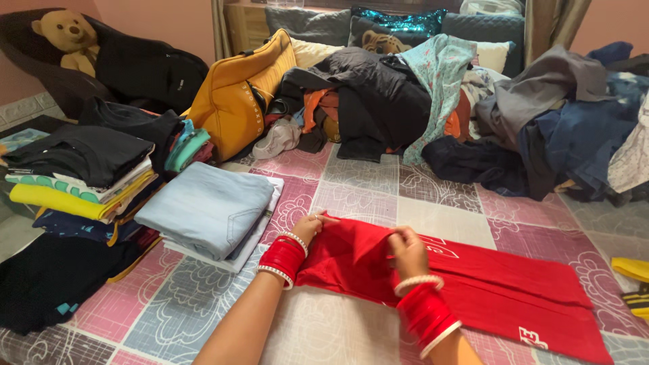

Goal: The person folds a black t-shirt and then a red t-shirt on a bed, placing them onto a stack of folded laundry.

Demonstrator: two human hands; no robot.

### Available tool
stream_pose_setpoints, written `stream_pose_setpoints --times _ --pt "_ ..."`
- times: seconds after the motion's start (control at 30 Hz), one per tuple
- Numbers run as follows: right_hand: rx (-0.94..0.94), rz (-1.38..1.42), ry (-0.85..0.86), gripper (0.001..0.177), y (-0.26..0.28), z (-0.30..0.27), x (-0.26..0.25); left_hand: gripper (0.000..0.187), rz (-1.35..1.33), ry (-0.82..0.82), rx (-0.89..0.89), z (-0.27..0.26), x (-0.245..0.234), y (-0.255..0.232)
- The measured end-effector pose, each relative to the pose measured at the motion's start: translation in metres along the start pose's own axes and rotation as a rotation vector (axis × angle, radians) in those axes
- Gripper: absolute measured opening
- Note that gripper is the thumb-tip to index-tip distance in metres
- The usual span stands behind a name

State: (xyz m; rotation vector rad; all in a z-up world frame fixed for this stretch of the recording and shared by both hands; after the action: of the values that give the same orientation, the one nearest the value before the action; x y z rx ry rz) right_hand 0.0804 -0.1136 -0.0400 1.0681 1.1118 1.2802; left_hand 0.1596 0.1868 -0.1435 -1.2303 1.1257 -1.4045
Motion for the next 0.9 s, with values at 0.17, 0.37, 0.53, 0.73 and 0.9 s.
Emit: stream_pose_setpoints --times 0.17,0.37,0.53,0.73,0.9 --pt "0.031 -0.193 -0.191 0.030 -0.048 0.041 -0.054 0.035 0.350 0.066 0.178 -0.004 0.009 -0.034" --pt "-0.016 -0.318 -0.165 0.030 -0.013 0.020 -0.053 0.031 0.603 -0.004 0.236 -0.014 0.026 -0.059" --pt "-0.230 -0.365 0.025 0.061 0.046 -0.010 -0.032 0.036 0.576 -0.046 0.195 -0.023 0.036 -0.079" --pt "-0.006 -0.602 0.138 0.048 0.025 -0.003 -0.040 0.046 0.756 -0.193 0.098 -0.032 0.043 -0.095" --pt "-0.172 -1.045 -0.088 0.026 0.077 -0.023 -0.046 0.051 0.916 -0.211 0.106 -0.035 0.044 -0.101"
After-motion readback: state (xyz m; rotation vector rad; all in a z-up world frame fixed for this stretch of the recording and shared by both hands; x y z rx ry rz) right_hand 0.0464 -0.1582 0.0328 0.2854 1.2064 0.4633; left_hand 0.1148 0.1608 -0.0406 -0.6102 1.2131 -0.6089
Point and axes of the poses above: each hand's wrist, its own z-axis towards the middle knuckle, its own x-axis out of the palm, y = z × x, the point moved 10 cm from there along z, towards the middle knuckle, and after that the axes turned 1 degree about y, right-handed, at the moved point
